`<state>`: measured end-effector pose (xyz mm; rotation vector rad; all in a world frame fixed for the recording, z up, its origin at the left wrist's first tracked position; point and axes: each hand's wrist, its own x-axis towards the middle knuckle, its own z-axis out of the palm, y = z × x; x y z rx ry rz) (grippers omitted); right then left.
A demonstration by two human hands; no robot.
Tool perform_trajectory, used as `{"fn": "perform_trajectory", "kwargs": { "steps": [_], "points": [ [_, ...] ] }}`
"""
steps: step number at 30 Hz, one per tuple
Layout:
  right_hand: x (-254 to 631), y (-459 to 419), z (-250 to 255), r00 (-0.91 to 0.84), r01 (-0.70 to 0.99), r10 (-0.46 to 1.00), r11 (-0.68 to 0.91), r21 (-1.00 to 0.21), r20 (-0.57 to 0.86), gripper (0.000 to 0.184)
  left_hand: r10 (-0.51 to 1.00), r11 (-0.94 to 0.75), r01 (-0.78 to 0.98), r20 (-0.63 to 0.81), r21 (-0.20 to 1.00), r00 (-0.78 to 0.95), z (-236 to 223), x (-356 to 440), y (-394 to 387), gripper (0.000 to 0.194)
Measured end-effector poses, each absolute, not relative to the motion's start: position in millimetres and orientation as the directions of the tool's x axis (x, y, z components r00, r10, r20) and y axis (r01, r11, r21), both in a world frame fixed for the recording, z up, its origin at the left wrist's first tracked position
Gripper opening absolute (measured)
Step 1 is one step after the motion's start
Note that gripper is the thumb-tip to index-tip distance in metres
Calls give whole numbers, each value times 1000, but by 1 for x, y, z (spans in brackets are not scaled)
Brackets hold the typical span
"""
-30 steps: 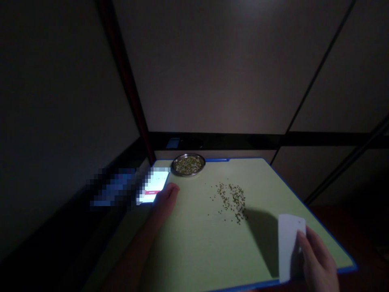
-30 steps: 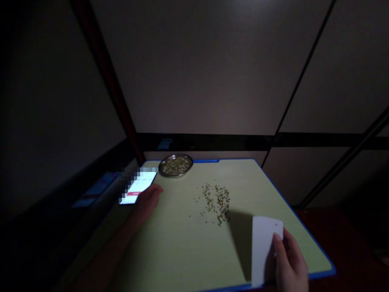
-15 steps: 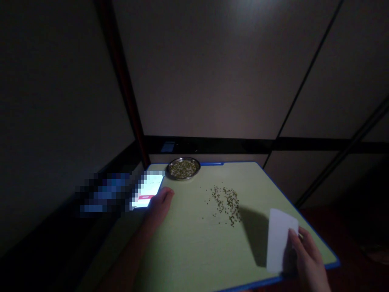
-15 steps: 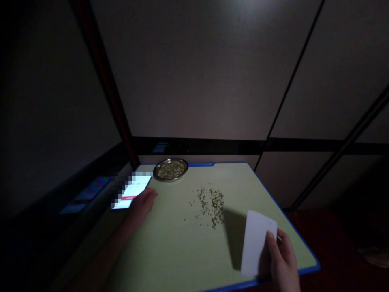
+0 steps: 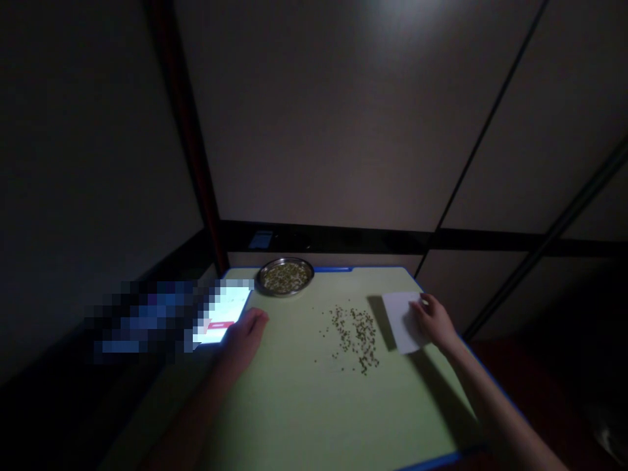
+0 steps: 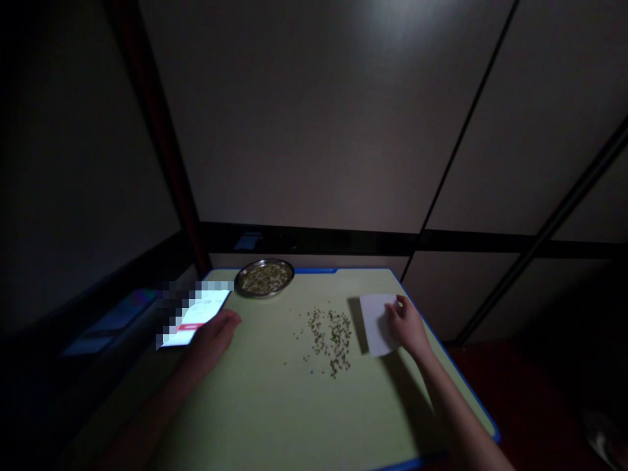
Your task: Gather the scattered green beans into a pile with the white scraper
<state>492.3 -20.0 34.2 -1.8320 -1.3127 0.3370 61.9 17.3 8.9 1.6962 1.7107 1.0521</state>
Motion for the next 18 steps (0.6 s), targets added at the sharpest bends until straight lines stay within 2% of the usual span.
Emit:
{"fn": "perform_trajectory", "kwargs": {
  "steps": [8,18],
  "points": [
    [461,39,24,359,787,919,-203,-583,164,46,983,-66,619,159,783,-96,-4,56,24,29],
    [452,28,19,360,887,931,-321,-332,61,34,983,-72,637,163,768,-86,6,61,20,29]
  ]
}}
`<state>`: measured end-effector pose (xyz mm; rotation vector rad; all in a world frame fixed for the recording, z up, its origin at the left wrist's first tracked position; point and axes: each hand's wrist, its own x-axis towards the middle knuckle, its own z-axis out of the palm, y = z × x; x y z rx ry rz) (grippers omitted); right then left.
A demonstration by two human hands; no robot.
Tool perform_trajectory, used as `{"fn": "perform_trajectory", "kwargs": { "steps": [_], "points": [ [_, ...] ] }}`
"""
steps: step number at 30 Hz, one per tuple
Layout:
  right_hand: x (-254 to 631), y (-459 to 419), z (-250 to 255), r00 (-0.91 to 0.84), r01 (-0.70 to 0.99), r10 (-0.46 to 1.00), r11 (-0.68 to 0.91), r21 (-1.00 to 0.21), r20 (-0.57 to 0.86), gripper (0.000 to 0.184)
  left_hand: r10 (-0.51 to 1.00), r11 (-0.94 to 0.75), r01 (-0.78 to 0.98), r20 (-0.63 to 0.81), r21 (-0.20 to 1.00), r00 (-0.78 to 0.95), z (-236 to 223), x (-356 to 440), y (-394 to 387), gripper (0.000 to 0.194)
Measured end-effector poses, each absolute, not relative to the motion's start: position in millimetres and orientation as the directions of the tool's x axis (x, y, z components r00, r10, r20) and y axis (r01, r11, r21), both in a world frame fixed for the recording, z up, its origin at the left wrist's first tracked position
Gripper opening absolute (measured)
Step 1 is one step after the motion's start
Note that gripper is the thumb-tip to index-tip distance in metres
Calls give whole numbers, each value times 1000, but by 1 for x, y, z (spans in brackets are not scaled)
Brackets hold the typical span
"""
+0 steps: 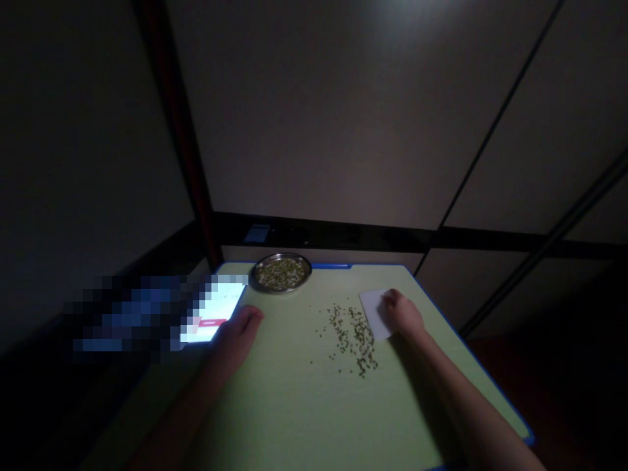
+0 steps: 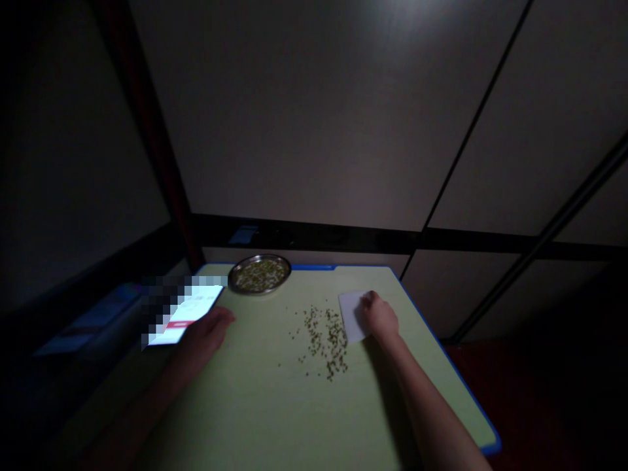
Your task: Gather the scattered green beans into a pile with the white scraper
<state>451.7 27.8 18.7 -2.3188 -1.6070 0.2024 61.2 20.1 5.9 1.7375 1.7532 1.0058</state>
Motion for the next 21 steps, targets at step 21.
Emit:
{"fn": "perform_trajectory", "kwargs": {
  "steps": [21],
  "points": [
    [513,25,45,423,885,901,-388,-258,95,44,980,-114,625,192,772,-60,1,61,23,27]
  ]
}}
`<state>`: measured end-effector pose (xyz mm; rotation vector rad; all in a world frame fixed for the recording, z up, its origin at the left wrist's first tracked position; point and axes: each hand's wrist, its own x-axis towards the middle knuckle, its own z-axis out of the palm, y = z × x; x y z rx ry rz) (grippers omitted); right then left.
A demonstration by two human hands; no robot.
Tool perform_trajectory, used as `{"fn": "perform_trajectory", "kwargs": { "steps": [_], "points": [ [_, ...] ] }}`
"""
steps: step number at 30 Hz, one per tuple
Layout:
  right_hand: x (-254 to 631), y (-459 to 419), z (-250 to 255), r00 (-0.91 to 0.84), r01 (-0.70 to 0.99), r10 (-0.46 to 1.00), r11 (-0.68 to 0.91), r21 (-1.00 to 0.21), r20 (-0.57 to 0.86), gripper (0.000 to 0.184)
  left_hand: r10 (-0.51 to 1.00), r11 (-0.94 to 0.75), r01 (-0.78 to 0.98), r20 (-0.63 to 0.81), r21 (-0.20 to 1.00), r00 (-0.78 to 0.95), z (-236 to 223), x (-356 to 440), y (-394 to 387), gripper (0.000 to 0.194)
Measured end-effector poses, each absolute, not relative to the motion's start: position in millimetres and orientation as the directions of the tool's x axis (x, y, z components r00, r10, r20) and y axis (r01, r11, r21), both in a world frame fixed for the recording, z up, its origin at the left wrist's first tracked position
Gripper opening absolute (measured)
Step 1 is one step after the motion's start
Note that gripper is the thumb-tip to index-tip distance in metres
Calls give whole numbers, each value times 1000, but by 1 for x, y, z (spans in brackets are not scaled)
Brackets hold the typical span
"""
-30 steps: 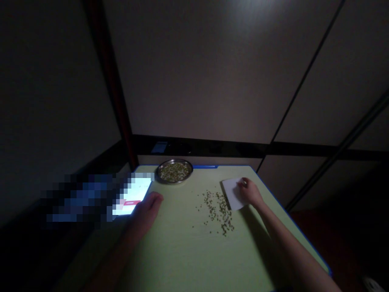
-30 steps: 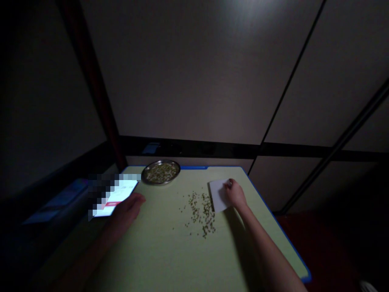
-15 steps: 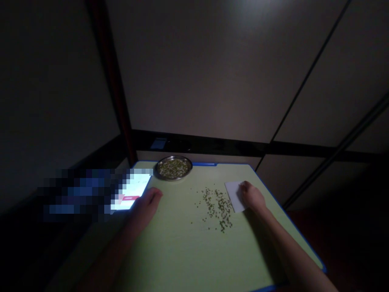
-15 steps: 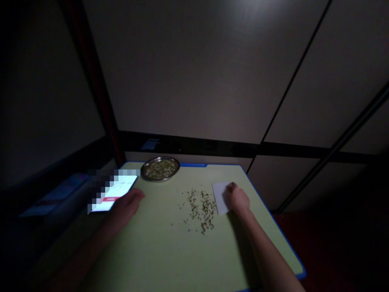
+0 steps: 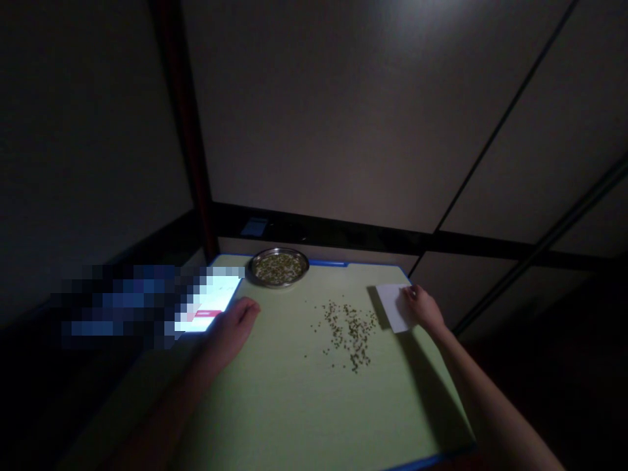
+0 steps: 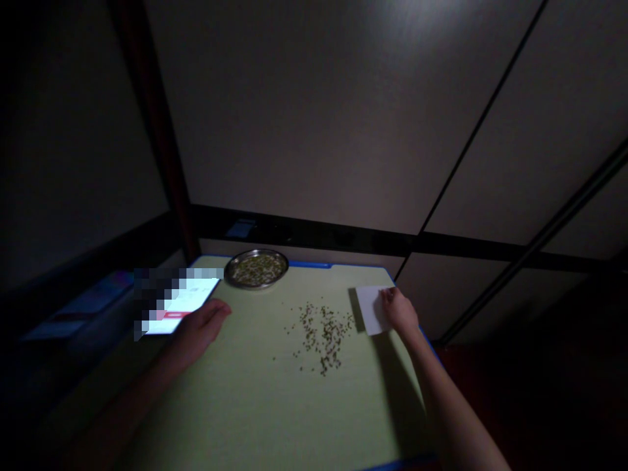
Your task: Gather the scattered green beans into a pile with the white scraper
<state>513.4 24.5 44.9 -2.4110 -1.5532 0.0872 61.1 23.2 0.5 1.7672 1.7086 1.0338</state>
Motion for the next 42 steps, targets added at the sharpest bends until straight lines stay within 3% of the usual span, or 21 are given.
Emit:
{"fn": "perform_trajectory", "kwargs": {
  "steps": [25,34,42],
  "points": [
    [469,34,23,480,866,877,-465,-182,42,52,981,-95,630,180,771,-72,9,64,18,28],
    [474,-12,20,448,888,893,-440,-133,37,50,982,-101,625,177,774,-60,16,66,16,29],
    [501,-23,48,371,918,925,-352,-184,78,47,983,-119,615,181,779,-38,13,66,19,27]
  ]
}}
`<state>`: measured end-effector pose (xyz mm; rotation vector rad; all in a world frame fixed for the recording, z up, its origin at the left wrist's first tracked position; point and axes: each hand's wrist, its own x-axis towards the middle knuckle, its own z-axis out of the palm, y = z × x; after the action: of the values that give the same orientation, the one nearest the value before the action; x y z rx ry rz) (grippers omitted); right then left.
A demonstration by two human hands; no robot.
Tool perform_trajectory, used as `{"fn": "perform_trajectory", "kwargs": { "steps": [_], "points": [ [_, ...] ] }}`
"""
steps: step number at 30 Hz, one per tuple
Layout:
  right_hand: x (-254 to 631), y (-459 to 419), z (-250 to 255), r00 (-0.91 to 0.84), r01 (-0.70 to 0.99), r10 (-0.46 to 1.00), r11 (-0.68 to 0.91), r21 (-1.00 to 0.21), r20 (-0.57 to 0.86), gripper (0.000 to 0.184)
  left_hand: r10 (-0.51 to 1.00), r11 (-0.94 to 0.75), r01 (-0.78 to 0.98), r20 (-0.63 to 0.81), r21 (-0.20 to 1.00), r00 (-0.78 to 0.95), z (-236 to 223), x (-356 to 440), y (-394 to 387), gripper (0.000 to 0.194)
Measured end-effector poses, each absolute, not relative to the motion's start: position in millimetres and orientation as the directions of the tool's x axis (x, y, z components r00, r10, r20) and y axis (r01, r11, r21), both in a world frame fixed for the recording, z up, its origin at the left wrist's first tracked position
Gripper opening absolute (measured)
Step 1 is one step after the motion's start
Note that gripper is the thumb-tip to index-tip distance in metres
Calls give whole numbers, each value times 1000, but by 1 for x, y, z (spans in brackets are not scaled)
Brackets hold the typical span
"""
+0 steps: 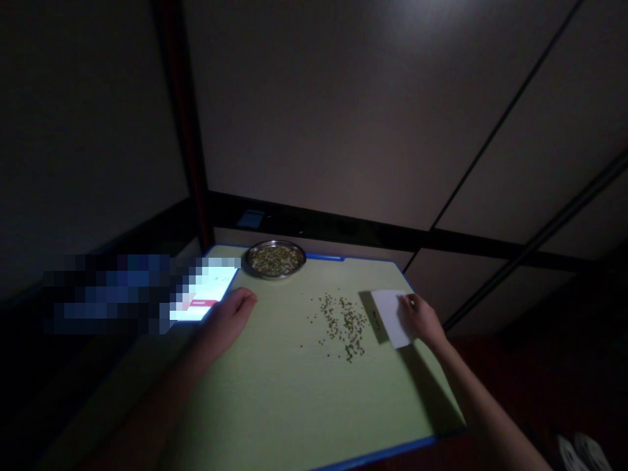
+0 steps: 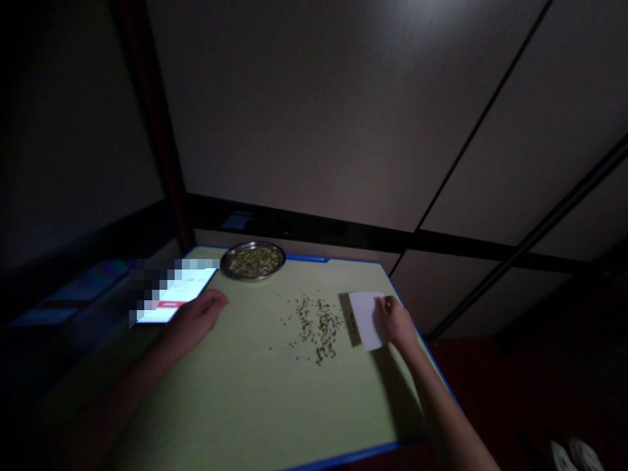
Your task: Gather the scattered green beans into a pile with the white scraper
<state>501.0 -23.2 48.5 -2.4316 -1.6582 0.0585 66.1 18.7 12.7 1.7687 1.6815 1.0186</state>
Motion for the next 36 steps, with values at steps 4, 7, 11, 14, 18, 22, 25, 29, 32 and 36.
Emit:
{"fn": "perform_trajectory", "kwargs": {
  "steps": [4,7,11,14,18,22,25,29,32,36],
  "points": [
    [525,-12,79,399,914,907,-383,-131,132,54,980,-135,621,197,772,-32,11,66,19,27],
    [529,-3,85,390,918,911,-395,14,132,53,982,-118,630,183,767,-40,13,66,17,27],
    [522,8,73,363,927,927,-370,66,100,54,987,-98,642,159,761,-37,12,65,16,30],
    [517,18,63,338,937,939,-342,78,61,53,987,-95,641,156,762,-39,11,63,17,30],
    [515,28,60,265,960,964,-265,88,11,52,988,-76,651,145,755,-53,12,63,17,30],
    [515,29,58,172,982,985,-170,85,-21,52,988,-53,663,135,746,-73,12,63,16,30],
    [514,24,55,104,992,993,-100,80,-48,53,990,-52,664,128,746,-67,10,61,17,31],
    [512,13,51,27,997,997,-21,75,-77,52,994,-22,665,89,746,-67,7,58,19,32],
    [509,2,48,-9,997,997,16,75,-82,52,994,-11,649,78,761,-73,8,58,20,32],
    [502,-14,46,-37,996,997,43,79,-68,53,994,12,655,64,756,-92,10,59,19,33]
  ]
}}
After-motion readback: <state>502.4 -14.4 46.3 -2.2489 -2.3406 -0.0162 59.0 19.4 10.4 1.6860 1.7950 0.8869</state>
